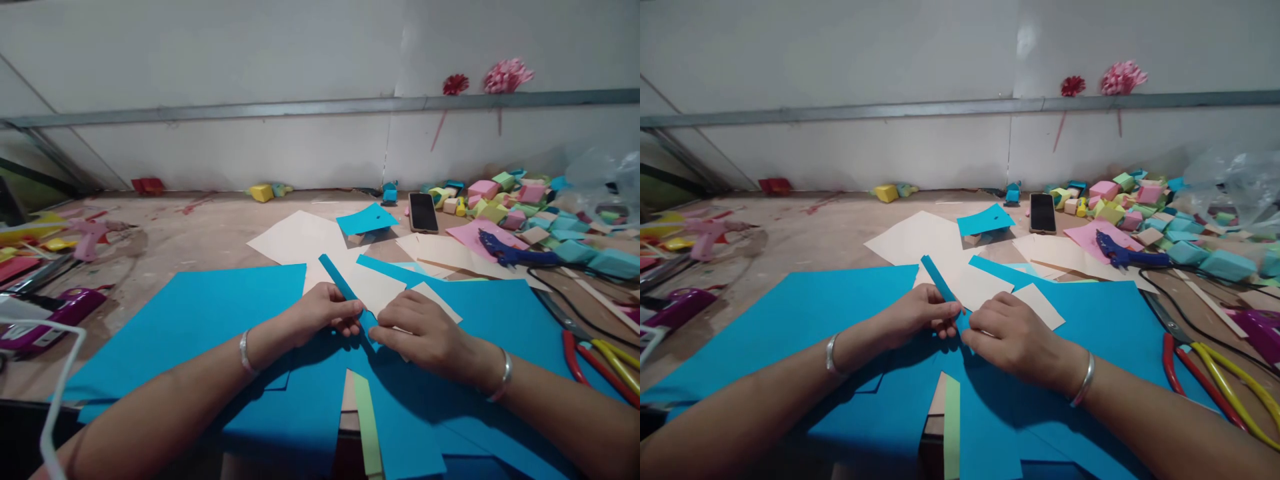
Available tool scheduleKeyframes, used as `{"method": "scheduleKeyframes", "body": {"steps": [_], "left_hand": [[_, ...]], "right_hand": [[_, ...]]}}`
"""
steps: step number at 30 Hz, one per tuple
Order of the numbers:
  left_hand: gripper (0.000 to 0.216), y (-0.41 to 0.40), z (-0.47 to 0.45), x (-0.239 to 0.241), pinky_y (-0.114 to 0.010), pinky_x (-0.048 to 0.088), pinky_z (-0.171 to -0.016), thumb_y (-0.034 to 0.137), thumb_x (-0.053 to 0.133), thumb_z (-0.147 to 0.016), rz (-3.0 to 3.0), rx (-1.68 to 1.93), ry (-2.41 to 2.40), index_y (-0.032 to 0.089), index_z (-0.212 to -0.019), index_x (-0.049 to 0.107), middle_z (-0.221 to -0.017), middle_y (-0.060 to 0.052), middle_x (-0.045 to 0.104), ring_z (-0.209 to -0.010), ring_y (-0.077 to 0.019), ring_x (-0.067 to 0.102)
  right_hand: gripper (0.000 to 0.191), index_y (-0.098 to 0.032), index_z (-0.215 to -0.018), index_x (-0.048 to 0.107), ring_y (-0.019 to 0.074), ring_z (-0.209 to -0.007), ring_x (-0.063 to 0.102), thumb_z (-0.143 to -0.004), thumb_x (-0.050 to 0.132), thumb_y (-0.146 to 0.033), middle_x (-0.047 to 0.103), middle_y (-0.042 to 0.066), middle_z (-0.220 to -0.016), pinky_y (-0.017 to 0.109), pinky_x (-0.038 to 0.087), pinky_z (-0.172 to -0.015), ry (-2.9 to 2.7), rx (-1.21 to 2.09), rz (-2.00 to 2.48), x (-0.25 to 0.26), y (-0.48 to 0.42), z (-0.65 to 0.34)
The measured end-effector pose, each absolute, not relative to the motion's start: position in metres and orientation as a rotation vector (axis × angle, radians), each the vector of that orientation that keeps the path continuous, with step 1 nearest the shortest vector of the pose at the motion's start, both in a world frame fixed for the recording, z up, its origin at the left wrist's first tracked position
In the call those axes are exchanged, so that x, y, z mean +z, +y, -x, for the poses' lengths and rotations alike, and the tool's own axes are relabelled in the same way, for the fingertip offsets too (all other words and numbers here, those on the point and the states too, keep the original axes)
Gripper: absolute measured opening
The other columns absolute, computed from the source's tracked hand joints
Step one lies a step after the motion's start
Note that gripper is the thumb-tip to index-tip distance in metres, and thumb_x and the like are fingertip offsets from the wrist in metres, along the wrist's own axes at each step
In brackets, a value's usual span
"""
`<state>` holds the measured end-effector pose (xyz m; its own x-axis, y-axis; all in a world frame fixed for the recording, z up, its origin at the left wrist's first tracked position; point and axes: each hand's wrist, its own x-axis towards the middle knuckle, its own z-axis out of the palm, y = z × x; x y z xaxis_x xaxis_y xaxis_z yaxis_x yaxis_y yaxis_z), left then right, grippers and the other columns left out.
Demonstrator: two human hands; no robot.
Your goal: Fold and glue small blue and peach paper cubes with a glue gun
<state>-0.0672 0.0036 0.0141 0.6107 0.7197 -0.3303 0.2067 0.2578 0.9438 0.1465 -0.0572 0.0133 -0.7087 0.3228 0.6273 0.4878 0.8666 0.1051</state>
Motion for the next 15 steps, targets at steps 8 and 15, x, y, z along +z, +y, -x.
{"method": "scheduleKeyframes", "body": {"steps": [8,15], "left_hand": [[0.036,-0.0003,0.0702,0.0172,-0.022,0.046,-0.051,0.042,0.076,-0.073,-1.311,0.344,0.822,0.008,-0.063,0.07,-0.057,-0.009,0.068,-0.051,-0.012,0.062],[0.041,-0.0049,0.0709,0.017,-0.022,0.05,-0.055,0.049,0.075,-0.073,-1.269,0.269,0.66,0.008,-0.072,0.073,-0.066,-0.011,0.071,-0.057,-0.0131,0.065]], "right_hand": [[0.021,-0.012,-0.11,0.064,0.0189,-0.09,0.061,-0.09,0.059,-0.01,0.072,0.008,-0.102,0.037,0.046,-0.077,-2.496,-0.395,0.458,0.0184,-0.0558,-0.1467],[0.007,-0.013,-0.093,0.062,0.0192,-0.086,0.059,-0.087,0.061,-0.009,0.073,0.008,-0.099,0.034,0.045,-0.07,-2.351,-0.256,0.402,0.0188,-0.0629,-0.1425]]}}
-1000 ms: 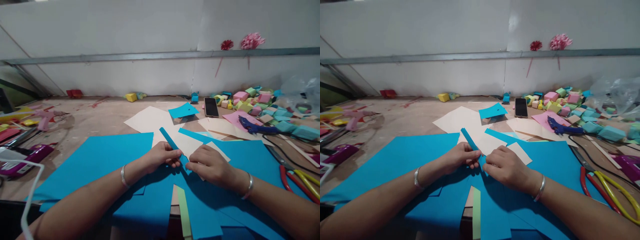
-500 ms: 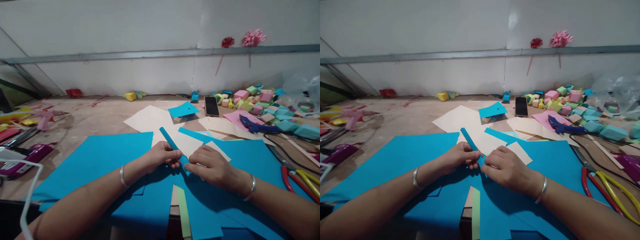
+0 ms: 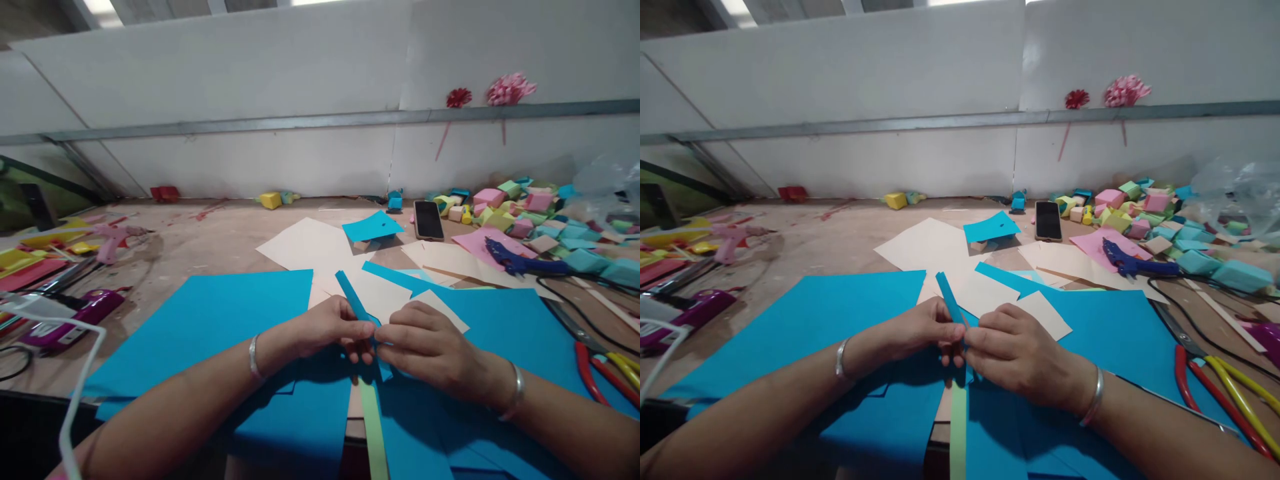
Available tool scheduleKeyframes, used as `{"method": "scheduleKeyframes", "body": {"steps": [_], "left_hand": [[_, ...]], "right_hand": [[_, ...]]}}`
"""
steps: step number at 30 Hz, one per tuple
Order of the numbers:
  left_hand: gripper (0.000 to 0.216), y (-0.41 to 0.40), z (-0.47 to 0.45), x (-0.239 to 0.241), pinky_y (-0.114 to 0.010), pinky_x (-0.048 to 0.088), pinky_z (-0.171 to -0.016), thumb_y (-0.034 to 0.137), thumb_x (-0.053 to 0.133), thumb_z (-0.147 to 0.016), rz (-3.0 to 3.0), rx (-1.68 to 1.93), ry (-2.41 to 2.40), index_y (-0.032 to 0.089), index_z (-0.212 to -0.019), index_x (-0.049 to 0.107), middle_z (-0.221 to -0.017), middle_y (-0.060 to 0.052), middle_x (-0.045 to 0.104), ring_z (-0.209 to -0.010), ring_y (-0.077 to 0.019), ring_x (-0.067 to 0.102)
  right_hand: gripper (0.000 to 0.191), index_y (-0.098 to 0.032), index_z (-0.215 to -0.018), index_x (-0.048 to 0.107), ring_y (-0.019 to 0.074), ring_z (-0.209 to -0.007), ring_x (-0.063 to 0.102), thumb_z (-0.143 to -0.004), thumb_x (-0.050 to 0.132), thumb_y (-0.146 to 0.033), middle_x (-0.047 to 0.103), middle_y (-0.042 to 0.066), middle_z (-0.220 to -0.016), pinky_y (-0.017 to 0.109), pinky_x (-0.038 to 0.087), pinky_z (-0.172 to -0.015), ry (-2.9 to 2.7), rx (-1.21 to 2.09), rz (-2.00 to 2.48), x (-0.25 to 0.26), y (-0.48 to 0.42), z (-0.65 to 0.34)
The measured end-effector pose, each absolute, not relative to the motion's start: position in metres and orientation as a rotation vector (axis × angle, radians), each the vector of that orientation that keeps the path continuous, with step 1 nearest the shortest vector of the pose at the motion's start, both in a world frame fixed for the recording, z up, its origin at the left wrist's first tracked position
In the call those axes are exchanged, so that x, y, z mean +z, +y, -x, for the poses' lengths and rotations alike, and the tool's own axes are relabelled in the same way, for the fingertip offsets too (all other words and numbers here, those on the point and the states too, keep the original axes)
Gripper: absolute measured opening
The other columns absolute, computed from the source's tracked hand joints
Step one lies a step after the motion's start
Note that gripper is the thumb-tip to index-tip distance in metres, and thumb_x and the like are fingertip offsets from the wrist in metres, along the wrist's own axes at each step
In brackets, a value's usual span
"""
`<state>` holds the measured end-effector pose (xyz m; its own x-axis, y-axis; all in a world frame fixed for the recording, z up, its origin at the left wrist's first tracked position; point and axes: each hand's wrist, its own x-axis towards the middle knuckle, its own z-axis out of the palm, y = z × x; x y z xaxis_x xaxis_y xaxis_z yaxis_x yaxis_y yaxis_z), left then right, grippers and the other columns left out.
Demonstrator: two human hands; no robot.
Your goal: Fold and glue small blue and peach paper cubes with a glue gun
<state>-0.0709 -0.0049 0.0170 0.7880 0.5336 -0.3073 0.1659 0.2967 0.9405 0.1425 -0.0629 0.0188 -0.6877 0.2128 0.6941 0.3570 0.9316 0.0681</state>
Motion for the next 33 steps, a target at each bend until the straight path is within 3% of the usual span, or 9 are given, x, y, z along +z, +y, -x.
{"method": "scheduleKeyframes", "body": {"steps": [4,8,17,19,23,28,33], "left_hand": [[0.04,0.002,0.07,0.013,-0.021,0.05,-0.054,0.047,0.075,-0.074,-1.128,0.472,0.696,0.009,-0.085,0.072,-0.064,-0.008,0.071,-0.055,-0.0116,0.064],[0.032,0.008,0.069,0.011,-0.019,0.047,-0.051,0.041,0.076,-0.074,-1.11,0.607,0.764,0.01,-0.078,0.068,-0.064,-0.007,0.071,-0.054,-0.0102,0.063],[0.03,-0.006,0.066,0.015,-0.023,0.049,-0.055,0.04,0.071,-0.078,-1.261,0.529,0.855,0.01,-0.073,0.07,-0.071,-0.008,0.071,-0.057,-0.0107,0.063],[0.03,-0.005,0.066,0.016,-0.023,0.047,-0.054,0.039,0.071,-0.078,-1.243,0.547,0.879,0.01,-0.071,0.068,-0.069,-0.008,0.07,-0.055,-0.0101,0.062],[0.029,-0.001,0.066,0.016,-0.022,0.044,-0.052,0.037,0.072,-0.077,-1.217,0.587,0.935,0.01,-0.068,0.067,-0.066,-0.008,0.069,-0.053,-0.0093,0.06],[0.029,-0.008,0.062,0.014,-0.023,0.045,-0.052,0.038,0.073,-0.076,-1.223,0.543,0.883,0.011,-0.068,0.067,-0.068,-0.009,0.07,-0.056,-0.0109,0.062],[0.029,-0.012,0.062,0.016,-0.022,0.044,-0.052,0.039,0.072,-0.076,-1.299,0.529,0.817,0.011,-0.068,0.069,-0.067,-0.009,0.07,-0.055,-0.0107,0.061]], "right_hand": [[0.013,-0.016,-0.091,0.057,0.0176,-0.086,0.059,-0.092,0.047,-0.008,0.071,0.007,-0.103,0.033,0.044,-0.073,-2.346,-0.057,0.486,0.014,-0.065,-0.143],[0.015,-0.019,-0.092,0.051,0.0156,-0.073,0.057,-0.094,0.038,-0.011,0.068,0.005,-0.086,0.03,0.041,-0.065,-2.269,0.175,0.603,0.009,-0.064,-0.146],[0.014,-0.02,-0.085,0.053,0.0134,-0.06,0.05,-0.095,0.044,-0.019,0.06,0.0,-0.067,0.027,0.034,-0.057,-2.228,0.199,0.848,0.007,-0.061,-0.151],[0.014,-0.021,-0.083,0.054,0.0141,-0.066,0.054,-0.094,0.045,-0.016,0.065,0.0,-0.072,0.029,0.036,-0.064,-2.273,0.09,0.774,0.011,-0.063,-0.15],[0.012,-0.02,-0.085,0.055,0.0174,-0.096,0.06,-0.092,0.05,-0.01,0.072,0.002,-0.097,0.037,0.037,-0.092,-2.414,-0.108,0.458,0.018,-0.071,-0.146],[0.019,-0.02,-0.084,0.054,0.0124,-0.064,0.053,-0.093,0.039,-0.012,0.064,-0.001,-0.073,0.031,0.04,-0.074,-2.45,0.087,0.556,0.01,-0.072,-0.147],[0.017,-0.021,-0.081,0.053,0.0123,-0.059,0.05,-0.091,0.041,-0.014,0.059,-0.002,-0.065,0.029,0.039,-0.069,-2.325,0.118,0.628,0.006,-0.068,-0.146]]}}
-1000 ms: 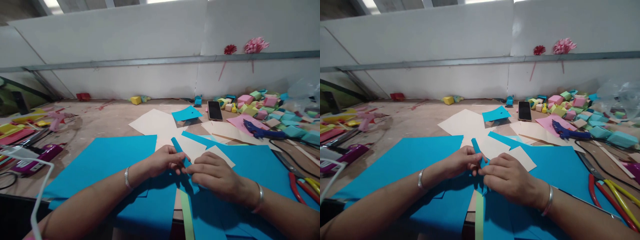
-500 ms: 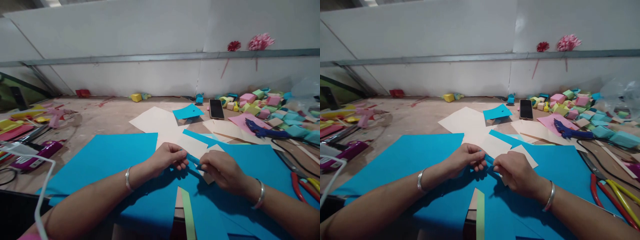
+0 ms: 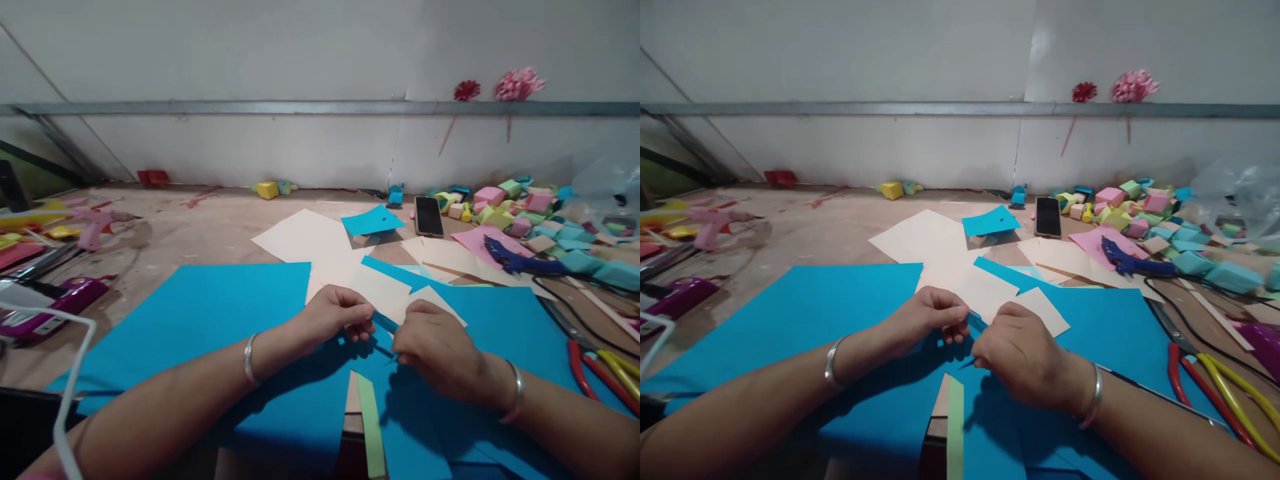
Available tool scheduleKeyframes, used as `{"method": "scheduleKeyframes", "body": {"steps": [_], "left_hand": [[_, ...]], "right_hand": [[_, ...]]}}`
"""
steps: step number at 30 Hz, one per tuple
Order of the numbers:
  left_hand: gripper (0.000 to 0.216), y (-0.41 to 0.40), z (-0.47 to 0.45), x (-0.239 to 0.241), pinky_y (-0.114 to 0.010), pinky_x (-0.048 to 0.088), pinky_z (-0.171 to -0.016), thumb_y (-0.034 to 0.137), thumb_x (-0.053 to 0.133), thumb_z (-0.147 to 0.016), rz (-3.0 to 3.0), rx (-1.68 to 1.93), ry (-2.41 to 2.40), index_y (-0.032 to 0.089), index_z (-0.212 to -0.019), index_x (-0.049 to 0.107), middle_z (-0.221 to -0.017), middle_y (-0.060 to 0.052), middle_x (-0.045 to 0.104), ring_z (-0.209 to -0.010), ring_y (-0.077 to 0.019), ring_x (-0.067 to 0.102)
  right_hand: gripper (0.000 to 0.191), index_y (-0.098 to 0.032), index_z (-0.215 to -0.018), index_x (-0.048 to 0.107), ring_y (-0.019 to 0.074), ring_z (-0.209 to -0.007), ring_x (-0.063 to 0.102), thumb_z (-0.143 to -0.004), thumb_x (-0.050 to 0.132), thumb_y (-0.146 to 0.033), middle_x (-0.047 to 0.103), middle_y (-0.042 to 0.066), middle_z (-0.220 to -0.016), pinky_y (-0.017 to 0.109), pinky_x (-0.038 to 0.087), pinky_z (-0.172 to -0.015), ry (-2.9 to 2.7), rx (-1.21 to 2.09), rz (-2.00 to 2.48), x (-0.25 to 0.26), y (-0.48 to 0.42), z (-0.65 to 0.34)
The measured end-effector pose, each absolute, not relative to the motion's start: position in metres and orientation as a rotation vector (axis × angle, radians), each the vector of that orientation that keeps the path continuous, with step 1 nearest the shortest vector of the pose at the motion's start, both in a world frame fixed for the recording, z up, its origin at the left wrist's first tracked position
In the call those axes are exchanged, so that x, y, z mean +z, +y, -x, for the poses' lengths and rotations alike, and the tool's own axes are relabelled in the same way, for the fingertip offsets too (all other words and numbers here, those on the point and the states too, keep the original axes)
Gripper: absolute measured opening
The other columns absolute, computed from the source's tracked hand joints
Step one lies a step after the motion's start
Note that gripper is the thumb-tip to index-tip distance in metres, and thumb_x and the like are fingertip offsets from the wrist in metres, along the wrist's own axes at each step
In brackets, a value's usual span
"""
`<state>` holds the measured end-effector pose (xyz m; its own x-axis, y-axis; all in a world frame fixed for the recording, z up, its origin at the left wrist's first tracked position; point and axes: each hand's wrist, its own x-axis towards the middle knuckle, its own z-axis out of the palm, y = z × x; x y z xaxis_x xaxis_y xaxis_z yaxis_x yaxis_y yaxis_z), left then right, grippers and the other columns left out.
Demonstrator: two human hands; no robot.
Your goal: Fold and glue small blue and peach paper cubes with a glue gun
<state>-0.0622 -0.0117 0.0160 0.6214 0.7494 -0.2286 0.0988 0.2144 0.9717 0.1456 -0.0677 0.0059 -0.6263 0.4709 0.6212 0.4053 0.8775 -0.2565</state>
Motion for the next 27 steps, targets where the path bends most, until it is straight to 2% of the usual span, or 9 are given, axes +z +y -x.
{"method": "scheduleKeyframes", "body": {"steps": [4,11,17,23,27], "left_hand": [[0.03,-0.011,0.062,0.017,-0.023,0.045,-0.053,0.039,0.071,-0.078,-1.35,0.505,0.782,0.011,-0.068,0.071,-0.062,-0.008,0.069,-0.056,-0.0121,0.062],[0.026,-0.016,0.059,0.014,-0.026,0.051,-0.059,0.032,0.063,-0.086,-1.249,0.471,0.752,0.008,-0.079,0.072,-0.075,-0.011,0.072,-0.059,-0.012,0.063],[0.015,-0.019,0.058,0.009,-0.027,0.053,-0.062,0.02,0.061,-0.086,-1.155,0.452,0.723,0.008,-0.087,0.07,-0.076,-0.008,0.071,-0.06,-0.0118,0.064],[0.017,-0.023,0.058,0.009,-0.029,0.053,-0.064,0.022,0.062,-0.086,-1.114,0.452,0.708,0.008,-0.086,0.071,-0.076,-0.008,0.07,-0.06,-0.0121,0.064],[0.016,-0.025,0.057,0.014,-0.029,0.053,-0.066,0.021,0.064,-0.083,-1.09,0.471,0.689,0.009,-0.091,0.071,-0.077,-0.007,0.069,-0.063,-0.0126,0.065]], "right_hand": [[0.015,-0.018,-0.083,0.056,0.0136,-0.06,0.052,-0.092,0.045,-0.017,0.063,0.0,-0.066,0.028,0.037,-0.062,-2.184,0.061,0.743,0.008,-0.067,-0.139],[0.012,-0.018,-0.085,0.065,0.0143,-0.064,0.058,-0.092,0.055,-0.019,0.068,0.001,-0.069,0.029,0.038,-0.063,-2.034,0.089,1.004,0.001,-0.059,-0.143],[0.016,-0.019,-0.086,0.066,0.0153,-0.064,0.056,-0.094,0.052,-0.02,0.071,0.002,-0.073,0.031,0.035,-0.065,-2.13,-0.032,0.977,-0.004,-0.054,-0.144],[0.018,-0.019,-0.088,0.067,0.0162,-0.065,0.054,-0.094,0.05,-0.02,0.068,0.001,-0.068,0.032,0.035,-0.067,-2.182,-0.077,1.011,-0.004,-0.055,-0.142],[0.014,-0.02,-0.095,0.065,0.0166,-0.067,0.055,-0.094,0.051,-0.02,0.069,0.002,-0.074,0.032,0.036,-0.067,-2.144,-0.135,0.981,-0.006,-0.055,-0.141]]}}
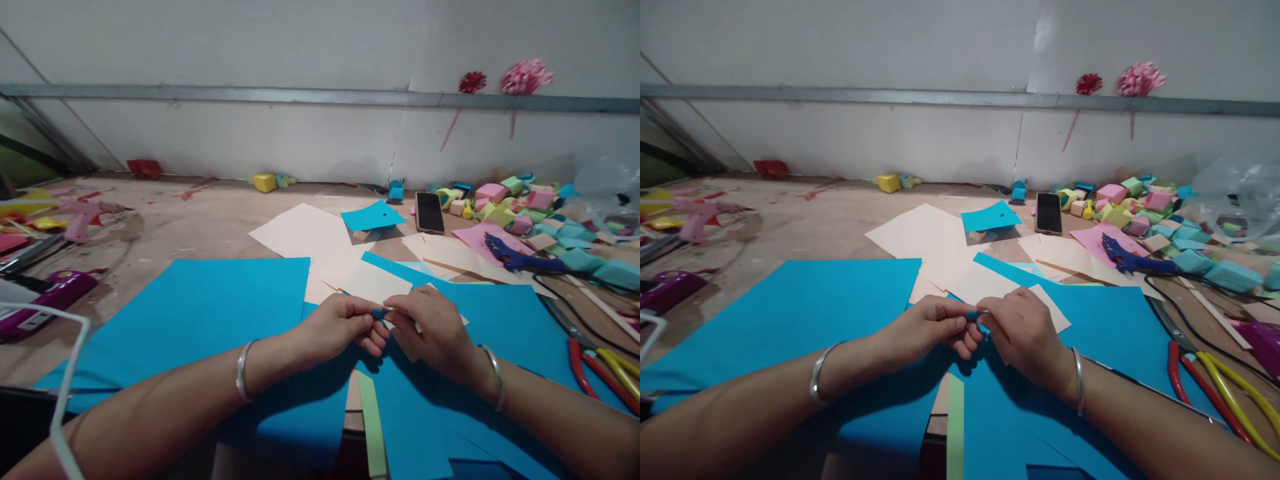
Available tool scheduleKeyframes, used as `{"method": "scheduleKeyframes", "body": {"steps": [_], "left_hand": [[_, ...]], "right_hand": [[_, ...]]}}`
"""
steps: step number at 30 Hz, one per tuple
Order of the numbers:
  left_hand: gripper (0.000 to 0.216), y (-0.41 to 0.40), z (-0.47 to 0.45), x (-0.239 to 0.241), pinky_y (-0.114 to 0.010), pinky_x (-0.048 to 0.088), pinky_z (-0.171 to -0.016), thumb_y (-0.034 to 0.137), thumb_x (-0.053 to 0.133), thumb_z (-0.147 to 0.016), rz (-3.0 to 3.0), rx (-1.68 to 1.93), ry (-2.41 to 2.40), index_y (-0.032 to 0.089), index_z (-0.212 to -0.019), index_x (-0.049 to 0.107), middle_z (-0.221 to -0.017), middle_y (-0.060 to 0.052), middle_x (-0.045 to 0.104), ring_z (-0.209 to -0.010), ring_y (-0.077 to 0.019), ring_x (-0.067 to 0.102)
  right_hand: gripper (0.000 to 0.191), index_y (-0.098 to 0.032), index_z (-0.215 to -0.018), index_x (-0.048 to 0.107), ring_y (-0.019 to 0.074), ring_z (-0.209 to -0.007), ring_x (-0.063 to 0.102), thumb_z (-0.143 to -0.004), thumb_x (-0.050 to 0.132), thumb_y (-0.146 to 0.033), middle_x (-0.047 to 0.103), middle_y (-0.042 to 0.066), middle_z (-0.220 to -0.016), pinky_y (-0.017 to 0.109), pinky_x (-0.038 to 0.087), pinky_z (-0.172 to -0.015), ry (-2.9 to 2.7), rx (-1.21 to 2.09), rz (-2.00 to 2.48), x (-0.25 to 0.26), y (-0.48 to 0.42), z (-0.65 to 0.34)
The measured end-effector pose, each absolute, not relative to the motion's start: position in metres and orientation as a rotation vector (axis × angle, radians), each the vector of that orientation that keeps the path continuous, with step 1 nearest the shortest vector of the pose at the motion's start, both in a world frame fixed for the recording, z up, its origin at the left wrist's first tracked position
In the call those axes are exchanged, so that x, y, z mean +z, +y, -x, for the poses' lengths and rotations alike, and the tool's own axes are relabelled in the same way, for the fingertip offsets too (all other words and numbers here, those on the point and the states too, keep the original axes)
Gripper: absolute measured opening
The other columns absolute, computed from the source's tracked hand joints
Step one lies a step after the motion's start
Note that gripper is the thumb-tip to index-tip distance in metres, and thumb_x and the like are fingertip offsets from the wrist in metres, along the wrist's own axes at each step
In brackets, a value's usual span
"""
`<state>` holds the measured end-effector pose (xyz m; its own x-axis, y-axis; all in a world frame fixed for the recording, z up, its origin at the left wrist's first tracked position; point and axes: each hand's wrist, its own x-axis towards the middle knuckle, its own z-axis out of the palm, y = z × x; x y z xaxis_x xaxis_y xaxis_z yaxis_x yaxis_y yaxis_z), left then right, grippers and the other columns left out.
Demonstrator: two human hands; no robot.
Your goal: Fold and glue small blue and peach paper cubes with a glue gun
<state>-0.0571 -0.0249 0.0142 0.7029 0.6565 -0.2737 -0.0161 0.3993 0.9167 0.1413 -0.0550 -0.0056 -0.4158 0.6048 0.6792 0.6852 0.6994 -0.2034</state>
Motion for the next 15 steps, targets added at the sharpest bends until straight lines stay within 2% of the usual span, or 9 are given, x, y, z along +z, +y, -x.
{"method": "scheduleKeyframes", "body": {"steps": [2,4,7,9,12,15], "left_hand": [[0.016,-0.026,0.056,0.017,-0.028,0.053,-0.065,0.02,0.067,-0.081,-1.125,0.471,0.7,0.01,-0.092,0.071,-0.076,-0.006,0.069,-0.063,-0.0125,0.065],[0.013,-0.027,0.055,0.018,-0.026,0.052,-0.061,0.022,0.067,-0.081,-1.19,0.475,0.729,0.01,-0.085,0.071,-0.073,-0.006,0.068,-0.061,-0.0119,0.064],[0.021,-0.027,0.056,0.017,-0.024,0.052,-0.057,0.027,0.063,-0.085,-1.275,0.543,0.777,0.01,-0.074,0.068,-0.066,-0.005,0.066,-0.055,-0.0109,0.062],[0.021,-0.026,0.057,0.016,-0.025,0.053,-0.057,0.029,0.06,-0.087,-1.348,0.64,0.805,0.011,-0.081,0.07,-0.066,-0.005,0.067,-0.055,-0.0113,0.062],[0.024,-0.022,0.06,0.018,-0.027,0.056,-0.062,0.029,0.059,-0.089,-1.55,0.825,0.806,0.012,-0.1,0.07,-0.077,-0.007,0.071,-0.061,-0.013,0.066],[0.024,-0.021,0.063,0.021,-0.027,0.057,-0.064,0.027,0.056,-0.091,-1.729,0.944,0.763,0.014,-0.104,0.07,-0.082,-0.008,0.073,-0.063,-0.013,0.067]], "right_hand": [[0.013,-0.02,-0.097,0.063,0.0166,-0.068,0.056,-0.094,0.051,-0.02,0.069,0.002,-0.075,0.032,0.036,-0.067,-2.138,-0.154,0.978,-0.007,-0.055,-0.14],[0.013,-0.02,-0.098,0.063,0.0166,-0.067,0.056,-0.095,0.051,-0.021,0.069,0.003,-0.076,0.032,0.036,-0.067,-2.158,-0.171,0.99,-0.007,-0.055,-0.139],[0.012,-0.019,-0.098,0.062,0.0174,-0.066,0.056,-0.095,0.051,-0.022,0.069,0.004,-0.078,0.033,0.037,-0.067,-2.182,-0.173,0.973,-0.005,-0.057,-0.137],[0.011,-0.018,-0.101,0.061,0.0191,-0.073,0.059,-0.093,0.054,-0.021,0.07,0.006,-0.084,0.035,0.041,-0.071,-2.132,-0.135,0.941,0.0,-0.059,-0.137],[0.021,-0.017,-0.11,0.059,0.0242,-0.098,0.06,-0.088,0.058,-0.016,0.067,0.011,-0.104,0.04,0.045,-0.085,-2.034,-0.053,0.898,0.011,-0.064,-0.14],[0.027,-0.018,-0.11,0.059,0.0276,-0.114,0.054,-0.085,0.058,-0.011,0.06,0.013,-0.12,0.045,0.044,-0.094,-1.989,-0.021,0.873,0.021,-0.066,-0.144]]}}
